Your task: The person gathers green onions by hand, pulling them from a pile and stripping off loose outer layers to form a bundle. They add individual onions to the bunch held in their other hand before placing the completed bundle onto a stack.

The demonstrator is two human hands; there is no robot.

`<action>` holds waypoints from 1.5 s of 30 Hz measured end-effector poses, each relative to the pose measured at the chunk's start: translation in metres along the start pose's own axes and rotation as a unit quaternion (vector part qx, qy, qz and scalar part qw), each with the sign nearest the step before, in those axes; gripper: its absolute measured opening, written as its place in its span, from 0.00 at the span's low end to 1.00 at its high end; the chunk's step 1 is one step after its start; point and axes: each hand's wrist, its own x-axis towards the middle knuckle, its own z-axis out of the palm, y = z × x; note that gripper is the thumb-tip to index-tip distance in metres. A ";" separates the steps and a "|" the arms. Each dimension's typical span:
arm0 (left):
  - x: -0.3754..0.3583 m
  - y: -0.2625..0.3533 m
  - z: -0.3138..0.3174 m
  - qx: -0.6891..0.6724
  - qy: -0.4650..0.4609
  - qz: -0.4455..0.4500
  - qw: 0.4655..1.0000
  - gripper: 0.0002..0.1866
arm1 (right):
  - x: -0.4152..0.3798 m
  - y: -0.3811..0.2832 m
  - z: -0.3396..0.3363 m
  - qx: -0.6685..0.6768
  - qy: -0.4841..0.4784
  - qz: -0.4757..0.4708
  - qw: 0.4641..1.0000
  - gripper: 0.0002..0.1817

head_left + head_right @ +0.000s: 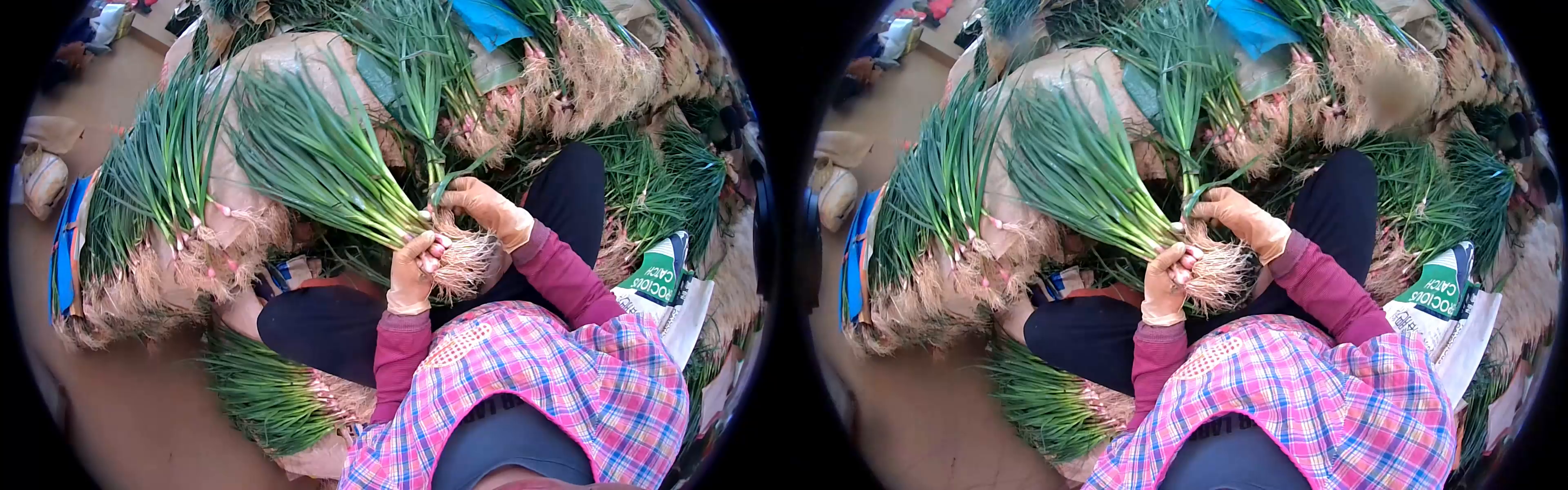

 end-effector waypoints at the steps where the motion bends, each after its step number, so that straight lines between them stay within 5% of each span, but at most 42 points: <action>1: 0.002 -0.002 -0.013 0.007 -0.014 -0.018 1.000 0.12 | 0.007 0.002 -0.001 -0.040 0.021 -0.003 0.999 0.11; 5: -0.002 -0.001 0.001 0.024 0.020 -0.001 1.000 0.15 | 0.045 -0.005 -0.027 0.210 0.101 -0.086 0.969 0.07; 7: -0.002 -0.001 0.003 0.002 0.010 0.003 1.000 0.15 | 0.047 -0.017 -0.032 0.227 0.150 -0.136 0.953 0.07; 11: -0.003 0.002 0.005 0.017 0.011 -0.008 1.000 0.16 | 0.021 -0.010 0.011 0.020 0.131 -0.062 0.989 0.12; 23: 0.004 -0.002 0.015 0.007 0.022 0.011 1.000 0.14 | 0.020 0.017 0.022 0.105 0.154 -0.114 0.976 0.05; 25: 0.005 0.000 0.015 -0.012 -0.022 0.020 0.999 0.16 | 0.027 0.016 0.009 0.368 0.080 -0.038 0.926 0.06; 26: 0.002 0.003 0.016 -0.022 -0.015 0.010 1.000 0.16 | 0.032 0.006 -0.009 0.554 0.029 -0.048 0.831 0.05; 27: -0.001 0.006 0.015 -0.034 -0.009 0.002 0.999 0.17 | 0.033 -0.016 -0.030 0.604 0.019 -0.140 0.784 0.05; 28: -0.004 0.006 0.003 -0.035 -0.025 0.018 0.999 0.15 | 0.016 -0.049 -0.040 0.383 0.154 -0.273 0.869 0.05; 31: -0.012 0.008 0.009 -0.032 0.001 0.045 0.998 0.15 | -0.002 -0.082 -0.107 0.296 0.301 -0.447 0.789 0.05; 33: -0.008 0.009 0.009 -0.007 0.018 0.020 1.000 0.15 | -0.008 -0.049 -0.102 0.155 0.251 -0.394 0.870 0.03; 34: -0.003 0.008 0.009 0.016 0.038 -0.002 0.999 0.14 | -0.010 -0.017 -0.093 -0.038 0.197 -0.231 0.952 0.05; 35: -0.002 0.007 0.008 0.011 0.036 -0.001 0.999 0.14 | -0.013 0.014 -0.079 -0.228 0.128 -0.045 0.964 0.06; 39: 0.000 -0.001 0.003 0.074 0.082 -0.003 0.994 0.12 | -0.016 0.069 -0.037 -0.376 0.090 -0.143 0.911 0.14; 41: -0.004 -0.001 0.009 0.115 0.086 -0.008 0.990 0.12 | -0.003 0.011 0.001 -0.368 0.257 -0.194 0.872 0.14; 45: -0.001 -0.011 0.021 0.135 0.070 0.001 0.988 0.10 | 0.040 -0.004 0.031 -0.400 0.277 -0.243 0.839 0.16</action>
